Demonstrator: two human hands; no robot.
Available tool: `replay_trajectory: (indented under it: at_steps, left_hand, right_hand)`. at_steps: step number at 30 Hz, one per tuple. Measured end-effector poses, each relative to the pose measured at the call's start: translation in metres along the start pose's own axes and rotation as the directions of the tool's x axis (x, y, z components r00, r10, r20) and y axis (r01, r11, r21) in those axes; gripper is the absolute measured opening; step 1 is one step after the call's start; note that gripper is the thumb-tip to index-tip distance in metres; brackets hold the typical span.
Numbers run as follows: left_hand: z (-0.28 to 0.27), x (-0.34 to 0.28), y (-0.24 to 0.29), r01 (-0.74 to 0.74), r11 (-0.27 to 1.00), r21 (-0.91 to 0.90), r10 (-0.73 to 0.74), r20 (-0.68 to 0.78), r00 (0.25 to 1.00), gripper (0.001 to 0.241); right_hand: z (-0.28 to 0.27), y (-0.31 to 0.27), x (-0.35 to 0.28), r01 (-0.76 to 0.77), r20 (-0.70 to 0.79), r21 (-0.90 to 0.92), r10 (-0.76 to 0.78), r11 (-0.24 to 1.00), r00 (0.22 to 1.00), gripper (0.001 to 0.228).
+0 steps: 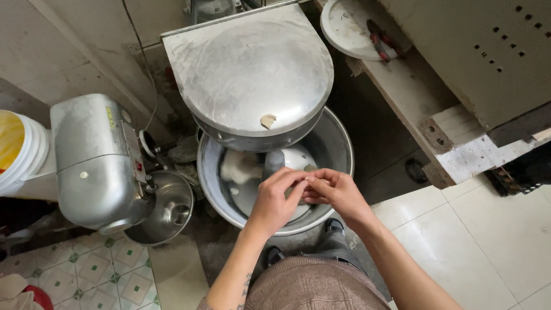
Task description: The person stands at a large industrial mixer and repeatedly removes small pieces of dough stuck to the machine's guard and mixing arm, placing them back into the bowl. They briefly move to a nearby counter to wipe their hands before returning to the mixer to continue removing dough.
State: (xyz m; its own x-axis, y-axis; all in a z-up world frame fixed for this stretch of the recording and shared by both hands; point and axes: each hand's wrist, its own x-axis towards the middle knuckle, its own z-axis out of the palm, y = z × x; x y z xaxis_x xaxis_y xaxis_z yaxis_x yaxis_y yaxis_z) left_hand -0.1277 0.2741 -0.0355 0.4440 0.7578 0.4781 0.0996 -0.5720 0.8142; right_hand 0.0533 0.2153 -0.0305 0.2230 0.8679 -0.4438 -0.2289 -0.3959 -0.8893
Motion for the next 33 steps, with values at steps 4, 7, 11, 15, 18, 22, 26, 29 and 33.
replay_trajectory:
  at_steps: [4, 7, 11, 15, 18, 22, 26, 29, 33]
  left_hand:
    - [-0.004, 0.003, 0.007, -0.029, 0.999, -0.014, 0.029, 0.034, 0.999, 0.017]
    - [0.000, 0.000, -0.005, -0.007, 0.999, -0.039, 0.008, 0.022, 1.000, 0.017]
    - [-0.001, 0.000, -0.008, 0.014, 0.998, -0.063, -0.015, -0.017, 1.000, 0.013]
    - [0.002, 0.000, 0.002, -0.038, 0.998, -0.042, 0.038, -0.010, 0.999, 0.014]
    - [0.004, -0.005, -0.002, -0.038, 0.998, 0.054, 0.040, -0.033, 0.999, 0.012]
    - [0.002, -0.004, -0.004, -0.034, 0.997, 0.075, 0.038, -0.058, 0.998, 0.011]
    - [0.002, -0.002, 0.009, -0.048, 0.996, 0.075, 0.052, -0.044, 0.998, 0.011]
    - [0.004, -0.002, 0.013, -0.059, 0.996, 0.070, 0.060, -0.025, 0.998, 0.012]
    - [0.006, -0.004, 0.008, -0.033, 0.997, 0.068, 0.035, -0.040, 0.999, 0.012]
  right_hand:
    - [-0.005, -0.001, -0.002, 0.005, 0.003, 0.009, -0.005, 1.000, 1.000, 0.035]
    - [-0.001, -0.008, -0.009, 0.004, 0.023, 0.002, -0.004, 1.000, 1.000, 0.033]
    - [-0.004, -0.004, -0.006, 0.086, 0.035, -0.030, -0.085, 0.996, 0.996, 0.029]
    - [-0.011, 0.018, 0.006, 0.112, 0.003, 0.003, -0.112, 0.994, 0.994, 0.030]
    - [-0.005, 0.009, -0.001, 0.101, -0.018, 0.003, -0.101, 0.995, 0.995, 0.030]
    - [-0.001, -0.001, -0.010, 0.074, -0.014, 0.080, -0.073, 0.994, 0.997, 0.028]
    - [-0.005, 0.012, -0.002, 0.094, -0.022, 0.124, -0.092, 0.988, 0.996, 0.029]
    - [-0.005, 0.016, -0.002, 0.096, -0.042, 0.148, -0.091, 0.984, 0.995, 0.029]
    - [-0.006, 0.019, -0.001, 0.085, -0.039, 0.157, -0.080, 0.984, 0.996, 0.029]
